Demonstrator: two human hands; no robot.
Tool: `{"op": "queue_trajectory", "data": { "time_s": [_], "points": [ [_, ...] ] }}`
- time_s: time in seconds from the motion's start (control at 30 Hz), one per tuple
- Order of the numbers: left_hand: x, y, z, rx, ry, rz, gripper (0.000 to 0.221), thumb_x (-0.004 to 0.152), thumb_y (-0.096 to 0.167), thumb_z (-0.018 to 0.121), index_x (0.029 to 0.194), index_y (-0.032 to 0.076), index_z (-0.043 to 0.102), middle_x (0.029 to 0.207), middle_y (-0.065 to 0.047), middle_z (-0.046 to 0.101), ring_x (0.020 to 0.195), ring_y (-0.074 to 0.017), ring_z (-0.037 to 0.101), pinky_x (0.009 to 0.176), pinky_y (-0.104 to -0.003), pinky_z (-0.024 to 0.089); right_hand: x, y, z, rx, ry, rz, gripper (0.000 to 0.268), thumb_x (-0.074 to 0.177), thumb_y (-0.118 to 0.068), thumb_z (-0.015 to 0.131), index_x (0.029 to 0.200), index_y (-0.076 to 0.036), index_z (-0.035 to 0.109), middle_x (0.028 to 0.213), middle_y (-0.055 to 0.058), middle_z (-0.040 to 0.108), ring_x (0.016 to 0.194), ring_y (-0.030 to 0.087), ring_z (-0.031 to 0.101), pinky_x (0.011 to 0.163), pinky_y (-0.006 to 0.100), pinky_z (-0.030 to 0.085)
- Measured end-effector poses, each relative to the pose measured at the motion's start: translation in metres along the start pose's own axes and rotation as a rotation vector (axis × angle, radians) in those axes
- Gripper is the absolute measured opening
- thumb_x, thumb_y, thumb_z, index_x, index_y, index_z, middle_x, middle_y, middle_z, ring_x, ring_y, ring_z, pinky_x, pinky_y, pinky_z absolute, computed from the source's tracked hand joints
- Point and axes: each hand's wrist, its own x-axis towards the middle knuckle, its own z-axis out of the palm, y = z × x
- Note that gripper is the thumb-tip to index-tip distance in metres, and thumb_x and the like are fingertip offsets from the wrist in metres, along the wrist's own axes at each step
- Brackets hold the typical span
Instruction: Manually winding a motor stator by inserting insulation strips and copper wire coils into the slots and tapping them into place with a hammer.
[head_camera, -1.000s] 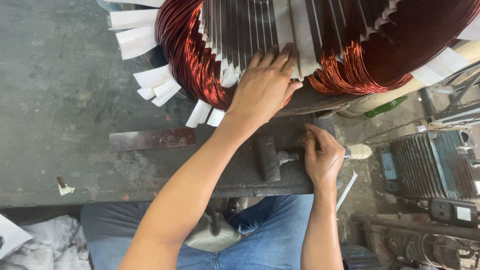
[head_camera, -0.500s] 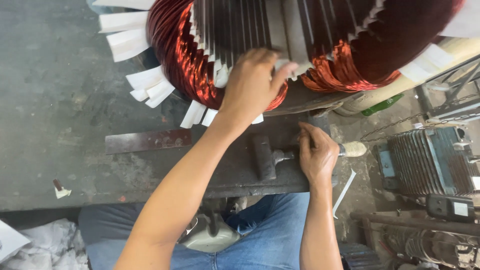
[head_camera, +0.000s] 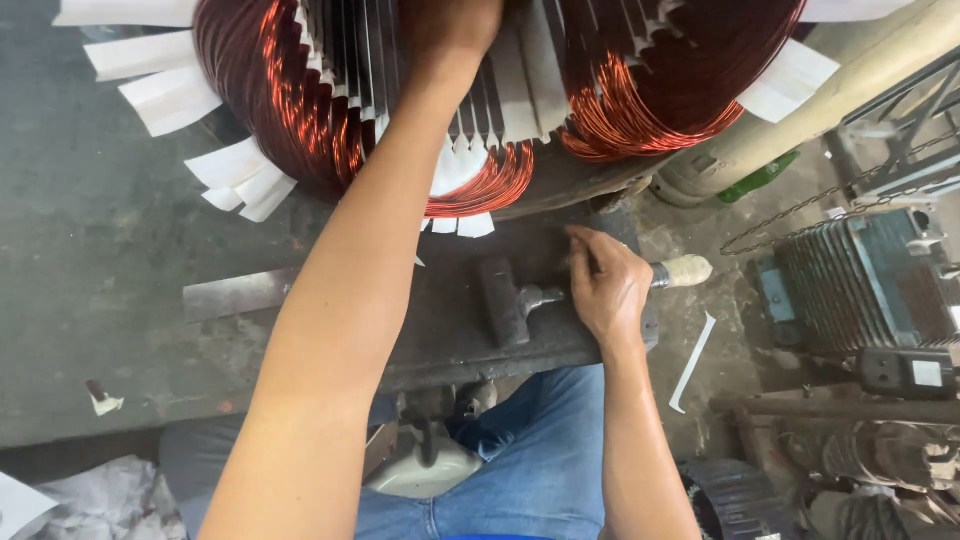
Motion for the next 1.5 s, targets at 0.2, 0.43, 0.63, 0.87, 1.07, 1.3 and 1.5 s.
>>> {"op": "queue_trajectory", "data": {
  "time_s": [0.2, 0.43, 0.63, 0.87, 1.07, 1.3, 1.5],
  "points": [
    [0.012, 0.016, 0.012, 0.131, -0.168, -0.147, 0.027, 0.095, 0.031, 0.065, 0.07, 0.021, 0.065, 0.063, 0.001, 0.069, 0.06, -0.019, 0.071, 0.061, -0.041, 0.055, -0.002, 0.003, 0.003, -0.002, -0.001, 0.015, 0.016, 0.1, -0.002, 0.073, 0.109, -0.007, 0.085, 0.07, 0.012, 0.076, 0.07, 0.033, 0.077, 0.063, 0.04, 0.059],
    [-0.028, 0.059, -0.027, 0.171, -0.08, -0.196, 0.023, 0.081, 0.013, 0.072, 0.103, 0.01, 0.066, 0.094, -0.012, 0.082, 0.086, -0.0427, 0.081, 0.072, -0.061, 0.063, -0.009, 0.008, -0.001, -0.018, -0.038, -0.02, 0.026, 0.104, -0.005, 0.06, 0.119, -0.008, 0.08, 0.088, 0.003, 0.079, 0.082, 0.023, 0.077, 0.075, 0.037, 0.058],
    [-0.098, 0.107, -0.073, 0.125, -0.076, -0.066, 0.053, 0.095, 0.007, 0.063, 0.144, -0.005, 0.046, 0.094, -0.021, 0.073, 0.061, -0.0378, 0.08, 0.051, -0.053, 0.064, 0.007, -0.031, -0.037, 0.179, 0.082, -0.092, 0.018, 0.106, 0.002, 0.064, 0.119, 0.004, 0.077, 0.108, 0.016, 0.077, 0.093, 0.028, 0.072, 0.087, 0.038, 0.055],
    [-0.134, 0.08, -0.068, 0.225, -0.159, -0.151, 0.055, 0.097, 0.028, 0.063, 0.14, 0.0, 0.044, 0.117, -0.025, 0.067, 0.085, -0.0582, 0.075, 0.075, -0.073, 0.059, 0.029, -0.068, -0.03, 0.259, 0.091, -0.323, 0.064, 0.089, 0.013, 0.08, 0.148, 0.004, 0.057, 0.14, 0.025, 0.058, 0.122, 0.049, 0.068, 0.097, 0.055, 0.061],
    [-0.13, 0.087, -0.071, 0.168, -0.064, -0.058, 0.034, 0.1, 0.027, 0.051, 0.127, 0.007, 0.048, 0.107, -0.022, 0.068, 0.085, -0.0585, 0.073, 0.074, -0.071, 0.057, 0.06, -0.084, -0.006, 0.24, 0.18, -0.511, 0.042, 0.096, 0.011, 0.076, 0.136, 0.008, 0.064, 0.131, 0.025, 0.063, 0.124, 0.049, 0.066, 0.104, 0.057, 0.058],
    [-0.129, 0.06, -0.087, -0.256, -0.104, 0.052, 0.035, 0.117, 0.028, 0.035, 0.114, 0.003, 0.059, 0.095, -0.023, 0.068, 0.094, -0.0478, 0.076, 0.084, -0.056, 0.062, 0.051, -0.035, 0.035, 0.239, 0.191, -0.204, 0.015, 0.112, -0.02, 0.07, 0.105, -0.007, 0.075, 0.101, 0.011, 0.075, 0.097, 0.039, 0.075, 0.083, 0.049, 0.058],
    [-0.101, -0.006, -0.03, 0.224, -0.227, 0.505, 0.03, 0.088, 0.002, 0.081, 0.117, -0.002, 0.073, 0.117, -0.023, 0.066, 0.112, -0.0447, 0.066, 0.093, -0.053, 0.055, 0.062, -0.069, 0.021, 0.308, 0.341, -0.352, 0.021, 0.105, -0.012, 0.079, 0.091, 0.002, 0.073, 0.107, 0.012, 0.077, 0.109, 0.036, 0.079, 0.091, 0.044, 0.062]
  ]
}}
